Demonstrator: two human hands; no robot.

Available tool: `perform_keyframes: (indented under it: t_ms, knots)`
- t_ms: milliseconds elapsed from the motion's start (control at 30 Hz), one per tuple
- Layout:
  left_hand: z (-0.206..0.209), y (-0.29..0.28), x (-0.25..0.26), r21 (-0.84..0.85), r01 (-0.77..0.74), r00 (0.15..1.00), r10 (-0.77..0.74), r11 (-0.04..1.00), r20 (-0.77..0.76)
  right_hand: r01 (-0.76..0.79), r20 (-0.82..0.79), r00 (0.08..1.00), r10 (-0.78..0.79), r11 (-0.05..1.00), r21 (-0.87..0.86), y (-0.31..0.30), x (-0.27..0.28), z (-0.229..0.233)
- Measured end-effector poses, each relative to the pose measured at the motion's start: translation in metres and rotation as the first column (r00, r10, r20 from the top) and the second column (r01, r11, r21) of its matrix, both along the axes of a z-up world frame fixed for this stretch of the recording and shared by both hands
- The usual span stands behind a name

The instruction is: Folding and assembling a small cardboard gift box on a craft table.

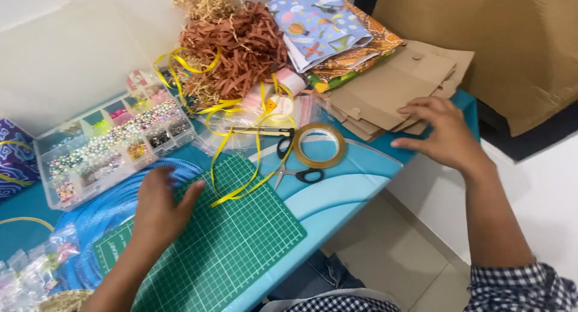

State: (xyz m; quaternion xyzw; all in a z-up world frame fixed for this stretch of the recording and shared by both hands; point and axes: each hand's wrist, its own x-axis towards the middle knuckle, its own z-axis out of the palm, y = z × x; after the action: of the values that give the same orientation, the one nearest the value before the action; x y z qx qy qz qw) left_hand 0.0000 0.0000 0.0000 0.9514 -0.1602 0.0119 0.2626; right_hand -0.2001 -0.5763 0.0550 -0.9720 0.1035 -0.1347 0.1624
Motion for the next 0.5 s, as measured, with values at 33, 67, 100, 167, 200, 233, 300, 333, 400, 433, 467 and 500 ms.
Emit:
perform_keyframes:
  t_ms: [33,67,100,167,200,233,300,333,400,433,467,500]
  knots:
    - [0.018,-0.034,-0.007,-0.001,0.003,1.000,-0.003,1.000,0.002,0.003,0.002,1.000,-0.003,1.000,-0.001,-0.001,0.003,-0.003]
    - [0.035,-0.068,-0.015,-0.075,0.141,0.970,-0.123,0.987,0.210,0.023,0.006,1.000,-0.023,0.997,-0.068,-0.002,0.007,-0.006]
    - [0.053,-0.101,-0.022,-0.115,0.286,0.884,-0.216,0.951,0.415,0.041,0.012,0.999,-0.040,0.990,-0.132,-0.003,0.012,-0.010]
    - [0.051,-0.167,-0.014,-0.077,0.429,0.825,-0.356,0.900,0.440,0.012,0.046,0.999,-0.003,0.980,-0.199,-0.007,0.018,-0.009]
    - [0.050,-0.200,-0.009,-0.038,0.560,0.747,-0.484,0.828,0.456,-0.017,0.074,0.997,0.038,0.963,-0.268,-0.009,0.022,-0.009]
    - [0.047,-0.228,-0.012,-0.037,0.560,0.746,-0.485,0.827,0.456,-0.016,0.074,0.997,0.037,0.964,-0.266,-0.012,0.026,-0.008]
    - [0.040,-0.283,-0.016,0.035,0.630,0.691,-0.581,0.776,0.430,-0.016,0.203,0.974,0.106,0.916,-0.401,-0.018,0.034,-0.007]
    - [0.037,-0.301,-0.020,0.035,0.629,0.693,-0.581,0.776,0.428,-0.018,0.201,0.974,0.106,0.916,-0.400,-0.022,0.038,-0.007]
    - [0.030,-0.336,-0.029,-0.054,0.618,0.737,-0.555,0.784,0.386,0.021,0.326,0.931,0.163,0.868,-0.496,-0.029,0.047,-0.006]
    - [0.023,-0.349,-0.025,-0.057,0.614,0.740,-0.550,0.787,0.386,0.016,0.324,0.931,0.168,0.868,-0.497,-0.029,0.050,-0.006]
    - [0.016,-0.361,-0.022,-0.064,0.616,0.707,-0.515,0.785,0.485,0.034,0.381,0.907,0.178,0.872,-0.489,-0.028,0.052,-0.005]
    - [0.009,-0.373,-0.018,-0.070,0.619,0.664,-0.473,0.782,0.579,0.052,0.438,0.879,0.187,0.876,-0.479,-0.028,0.054,-0.004]
